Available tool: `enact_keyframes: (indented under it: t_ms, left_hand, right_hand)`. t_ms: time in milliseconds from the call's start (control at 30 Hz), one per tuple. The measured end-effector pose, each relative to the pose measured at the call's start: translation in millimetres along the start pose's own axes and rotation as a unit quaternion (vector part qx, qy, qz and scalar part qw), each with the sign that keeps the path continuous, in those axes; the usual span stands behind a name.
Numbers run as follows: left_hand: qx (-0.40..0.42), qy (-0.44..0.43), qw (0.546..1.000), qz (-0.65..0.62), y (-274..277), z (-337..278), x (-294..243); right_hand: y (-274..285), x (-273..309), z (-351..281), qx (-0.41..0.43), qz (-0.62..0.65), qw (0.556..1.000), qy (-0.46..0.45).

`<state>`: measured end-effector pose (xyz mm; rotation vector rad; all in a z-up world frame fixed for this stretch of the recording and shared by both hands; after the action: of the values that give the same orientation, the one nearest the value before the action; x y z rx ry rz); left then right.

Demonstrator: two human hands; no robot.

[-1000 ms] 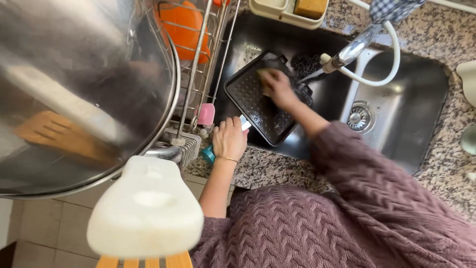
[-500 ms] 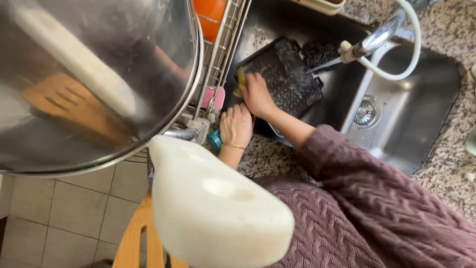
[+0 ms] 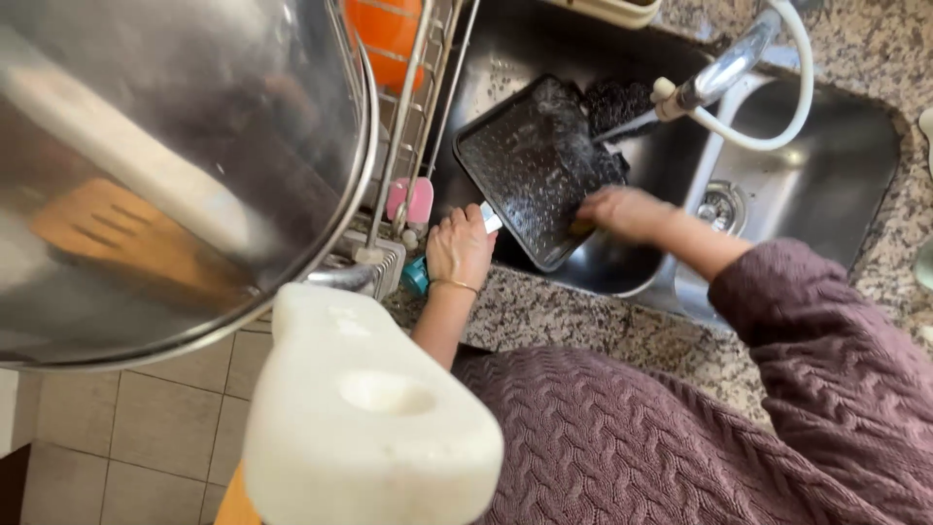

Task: Washing a pan and a glass bowl in a kitchen sink.

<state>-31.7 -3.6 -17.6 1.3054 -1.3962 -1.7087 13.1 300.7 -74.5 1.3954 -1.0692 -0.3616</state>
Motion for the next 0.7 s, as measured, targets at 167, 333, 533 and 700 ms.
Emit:
enact_keyframes:
  t_ms: [167,333,533,700]
  left_hand:
    - [0.011,-0.004,1.0,-0.004,0,4,8]
    - [0.031,-0.01,0.999,0.007,3,2,6]
    - [0.031,-0.017,0.999,0.025,3,2,6]
    - [0.007,-0.017,1.0,0.025,-2,2,0]
  right_hand:
    - [-17,51,51,-0.055,0.214,0.964,-0.151]
    - [38,43,143,-0.337,0.249,0.899,-0.124]
    - [-11,-19,192,-0.386,0.05,0.921,0.014]
    - [-27,-78,154,-0.421,-0.046,0.865,-0.268]
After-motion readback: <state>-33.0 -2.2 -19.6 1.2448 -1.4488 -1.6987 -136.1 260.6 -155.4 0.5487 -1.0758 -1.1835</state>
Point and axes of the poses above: each hand's wrist, its own z-axis towards the middle knuckle, its own y-axis out of the back of the hand, x = y × z, the point moved 1 cm from there along z, towards the middle knuckle, and after that the axes turned 9 degrees about -x, right-handed, at the moved point
